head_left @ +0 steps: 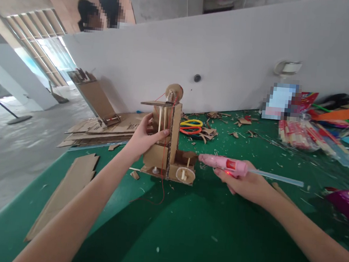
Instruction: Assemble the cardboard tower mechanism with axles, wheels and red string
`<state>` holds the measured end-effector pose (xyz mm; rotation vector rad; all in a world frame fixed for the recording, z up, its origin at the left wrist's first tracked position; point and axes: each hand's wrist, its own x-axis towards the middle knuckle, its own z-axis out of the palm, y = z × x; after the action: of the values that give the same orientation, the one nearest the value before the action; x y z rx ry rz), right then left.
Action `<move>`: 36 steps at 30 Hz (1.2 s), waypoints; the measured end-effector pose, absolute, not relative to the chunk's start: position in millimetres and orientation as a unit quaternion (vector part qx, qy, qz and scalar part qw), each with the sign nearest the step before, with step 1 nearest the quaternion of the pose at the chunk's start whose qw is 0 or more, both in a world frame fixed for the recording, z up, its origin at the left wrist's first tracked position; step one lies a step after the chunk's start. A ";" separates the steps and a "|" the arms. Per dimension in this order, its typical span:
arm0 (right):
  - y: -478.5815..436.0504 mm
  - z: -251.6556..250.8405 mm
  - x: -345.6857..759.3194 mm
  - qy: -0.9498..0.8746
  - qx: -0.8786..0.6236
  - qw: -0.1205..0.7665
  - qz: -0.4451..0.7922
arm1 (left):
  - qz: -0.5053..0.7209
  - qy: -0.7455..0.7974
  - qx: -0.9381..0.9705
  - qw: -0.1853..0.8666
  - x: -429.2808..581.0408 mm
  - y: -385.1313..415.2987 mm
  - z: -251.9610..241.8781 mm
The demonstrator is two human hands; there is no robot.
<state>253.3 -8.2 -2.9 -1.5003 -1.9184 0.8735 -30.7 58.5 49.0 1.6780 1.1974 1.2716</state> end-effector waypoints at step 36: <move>-7.4 -3.3 243.2 -0.768 -0.537 0.227 0.265 | 0.497 0.462 0.640 0.362 -34.6 63.9 43.0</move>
<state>243.2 -7.4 -3.3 -1.4789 -2.1179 0.7298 -34.6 63.9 43.0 1.6477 1.1892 1.2790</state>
